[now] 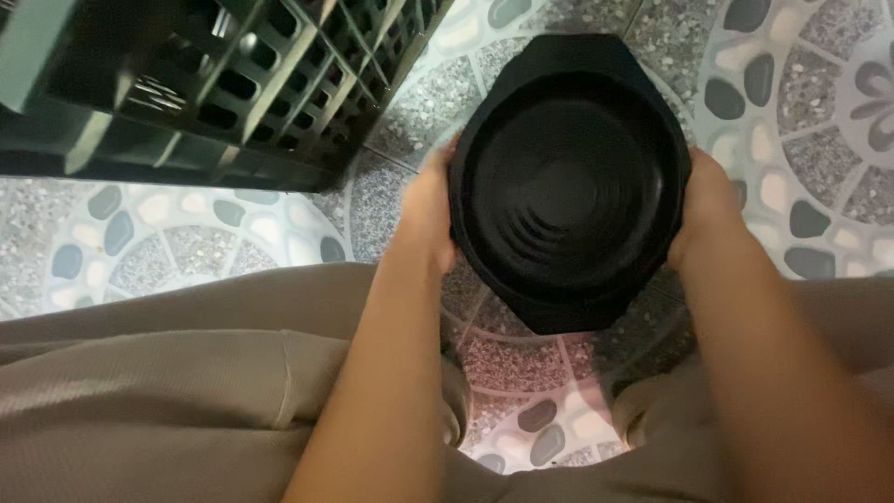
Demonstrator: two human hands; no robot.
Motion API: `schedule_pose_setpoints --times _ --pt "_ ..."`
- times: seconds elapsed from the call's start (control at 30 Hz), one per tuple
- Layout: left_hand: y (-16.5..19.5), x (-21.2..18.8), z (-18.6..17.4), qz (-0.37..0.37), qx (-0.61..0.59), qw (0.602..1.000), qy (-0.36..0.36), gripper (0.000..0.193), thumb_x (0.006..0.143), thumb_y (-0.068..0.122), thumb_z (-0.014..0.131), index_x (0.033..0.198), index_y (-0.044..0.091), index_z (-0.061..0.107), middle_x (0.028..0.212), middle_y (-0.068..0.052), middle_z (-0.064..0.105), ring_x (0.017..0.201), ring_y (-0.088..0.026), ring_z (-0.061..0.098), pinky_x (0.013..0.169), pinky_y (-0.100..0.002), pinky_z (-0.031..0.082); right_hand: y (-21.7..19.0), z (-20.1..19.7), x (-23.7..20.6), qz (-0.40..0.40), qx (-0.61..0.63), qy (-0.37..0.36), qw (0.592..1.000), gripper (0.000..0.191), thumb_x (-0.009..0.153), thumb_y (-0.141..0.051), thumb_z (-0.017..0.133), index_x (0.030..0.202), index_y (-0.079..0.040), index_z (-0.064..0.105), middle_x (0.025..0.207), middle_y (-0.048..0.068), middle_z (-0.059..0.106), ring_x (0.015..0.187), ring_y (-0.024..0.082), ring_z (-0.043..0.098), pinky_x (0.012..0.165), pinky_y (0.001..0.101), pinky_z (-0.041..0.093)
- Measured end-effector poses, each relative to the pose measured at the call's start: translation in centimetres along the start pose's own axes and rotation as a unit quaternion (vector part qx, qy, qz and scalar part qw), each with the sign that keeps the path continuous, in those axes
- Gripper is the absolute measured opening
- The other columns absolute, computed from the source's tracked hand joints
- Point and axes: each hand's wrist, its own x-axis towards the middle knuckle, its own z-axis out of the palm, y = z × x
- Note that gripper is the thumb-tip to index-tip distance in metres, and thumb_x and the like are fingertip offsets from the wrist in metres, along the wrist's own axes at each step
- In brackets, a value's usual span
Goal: The person sits on the floor and places black plastic trays into a green crate. Then the person stands and wipes a wooden countertop and a gas stove with a cloth.
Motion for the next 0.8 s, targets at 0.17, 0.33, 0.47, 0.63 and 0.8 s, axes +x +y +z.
schedule_pose_setpoints --times 0.17,0.33,0.47,0.63,0.8 --pt "3.0 -1.5 1.9 0.011 0.185 0.980 0.077 0.070 0.090 0.054 0.051 0.139 0.006 0.060 0.141 -0.015 0.060 0.124 -0.031 0.059 0.100 -0.050 0.046 -0.5 0.0 1.1 -0.196 -0.220 0.180 0.939 0.051 0.100 -0.039 0.056 0.124 0.005 0.066 0.121 0.022 0.072 0.108 0.030 0.071 0.094 0.0431 0.055" --pt "2.7 -0.8 4.3 0.163 0.406 0.896 0.077 0.065 0.097 0.057 0.043 0.146 0.015 0.055 0.149 -0.012 0.056 0.139 -0.031 0.049 0.114 -0.045 0.037 -0.9 2.4 1.2 -0.420 -0.405 0.095 0.807 0.047 0.108 -0.046 0.059 0.135 -0.009 0.068 0.129 0.017 0.071 0.119 0.031 0.068 0.103 0.0419 0.051" --pt "0.4 0.4 3.5 0.342 0.413 0.844 0.031 0.055 0.103 0.047 0.037 0.146 0.022 0.058 0.144 -0.010 0.063 0.137 -0.031 0.055 0.111 -0.041 0.044 -0.1 3.6 0.2 -0.520 -0.470 0.101 0.706 0.052 0.106 -0.042 0.070 0.147 -0.011 0.060 0.137 0.020 0.063 0.124 0.041 0.059 0.101 0.0530 0.045" --pt "0.2 1.2 2.4 0.412 0.368 0.832 -0.051 0.043 0.110 0.032 0.039 0.147 0.017 0.057 0.145 -0.014 0.063 0.140 -0.031 0.056 0.113 -0.039 0.045 -0.1 4.5 -0.7 -0.506 -0.559 0.143 0.641 0.064 0.100 -0.047 0.077 0.152 -0.019 0.052 0.133 0.020 0.060 0.119 0.047 0.055 0.088 0.0636 0.042" --pt "1.8 0.3 3.0 0.442 0.362 0.814 -0.107 0.042 0.111 0.024 0.040 0.150 0.014 0.054 0.148 -0.018 0.062 0.141 -0.032 0.057 0.116 -0.039 0.044 -0.6 5.7 -1.2 -0.472 -0.583 0.143 0.646 0.070 0.096 -0.045 0.079 0.155 -0.025 0.047 0.137 0.020 0.056 0.120 0.048 0.052 0.086 0.0662 0.038"
